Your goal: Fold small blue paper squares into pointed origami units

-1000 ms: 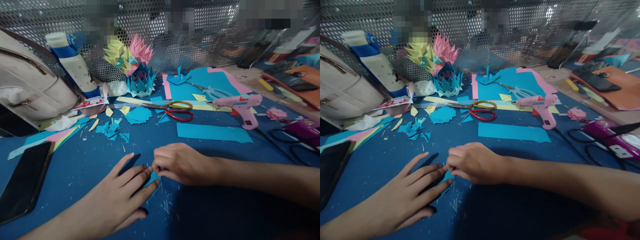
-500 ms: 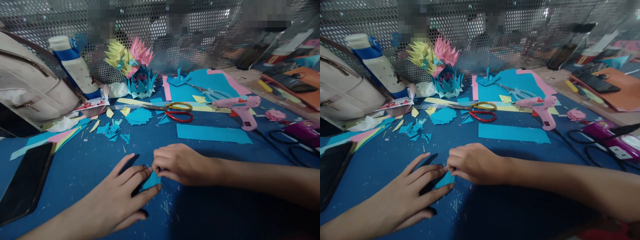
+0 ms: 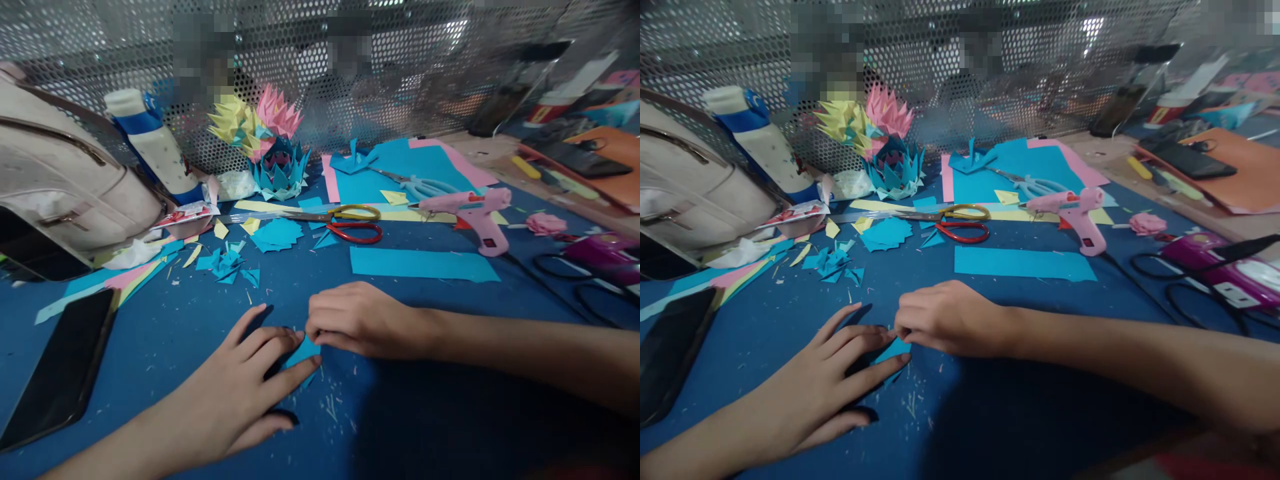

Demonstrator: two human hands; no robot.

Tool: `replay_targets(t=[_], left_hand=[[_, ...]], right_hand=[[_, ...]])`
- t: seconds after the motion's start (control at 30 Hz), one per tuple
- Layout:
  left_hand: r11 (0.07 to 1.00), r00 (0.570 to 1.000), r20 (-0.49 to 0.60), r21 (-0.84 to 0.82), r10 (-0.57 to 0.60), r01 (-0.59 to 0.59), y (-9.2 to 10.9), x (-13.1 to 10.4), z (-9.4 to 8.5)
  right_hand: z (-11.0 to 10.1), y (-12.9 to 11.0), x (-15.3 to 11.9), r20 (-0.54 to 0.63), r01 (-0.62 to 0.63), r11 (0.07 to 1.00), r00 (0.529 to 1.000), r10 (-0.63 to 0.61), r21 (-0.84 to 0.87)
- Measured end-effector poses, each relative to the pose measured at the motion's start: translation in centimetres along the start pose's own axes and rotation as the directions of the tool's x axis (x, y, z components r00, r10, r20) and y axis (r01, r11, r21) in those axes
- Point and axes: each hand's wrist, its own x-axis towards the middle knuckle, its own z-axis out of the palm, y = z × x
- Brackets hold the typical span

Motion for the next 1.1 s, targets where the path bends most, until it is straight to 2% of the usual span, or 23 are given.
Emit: replay_targets(t=[0.1, 0.2, 0.43, 0.77, 0.97, 1.1], left_hand=[[1.0, 1.0, -0.008, 0.013, 0.016, -0.016, -0.1, 0.0, 0.0], [0.999, 0.999, -0.01, 0.015, 0.033, -0.033, -0.2, 0.0, -0.1], [1.0, 0.999, -0.039, 0.011, 0.012, -0.011, -0.1, 0.0, 0.0], [0.999, 0.999, -0.032, 0.022, 0.04, -0.04, -0.5, -0.1, 0.0], [0.998, 0.99, -0.129, -0.024, 0.052, -0.056, -0.6, 0.2, -0.1], [0.997, 0.981, -0.192, -0.055, 0.037, -0.049, -0.4, 0.3, -0.2]], right_hand=[[-0.7, 0.7, -0.2, 0.03, 0.213, 0.97, 0.977, -0.211, -0.116], [-1.2, 1.2, -0.5, 0.039, 0.303, 0.945, 0.953, -0.3, -0.124], [-1.2, 1.7, -0.4, 0.054, 0.318, 0.948, 0.947, -0.316, -0.025], [-1.6, 1.9, -0.1, 0.061, 0.294, 0.954, 0.955, -0.291, -0.05], [-0.5, 1.6, 0.0, 0.059, 0.18, 0.984, 0.982, -0.179, -0.001], [-0.5, 1.3, -0.1, 0.017, 0.227, 0.973, 0.974, -0.227, -0.049]])
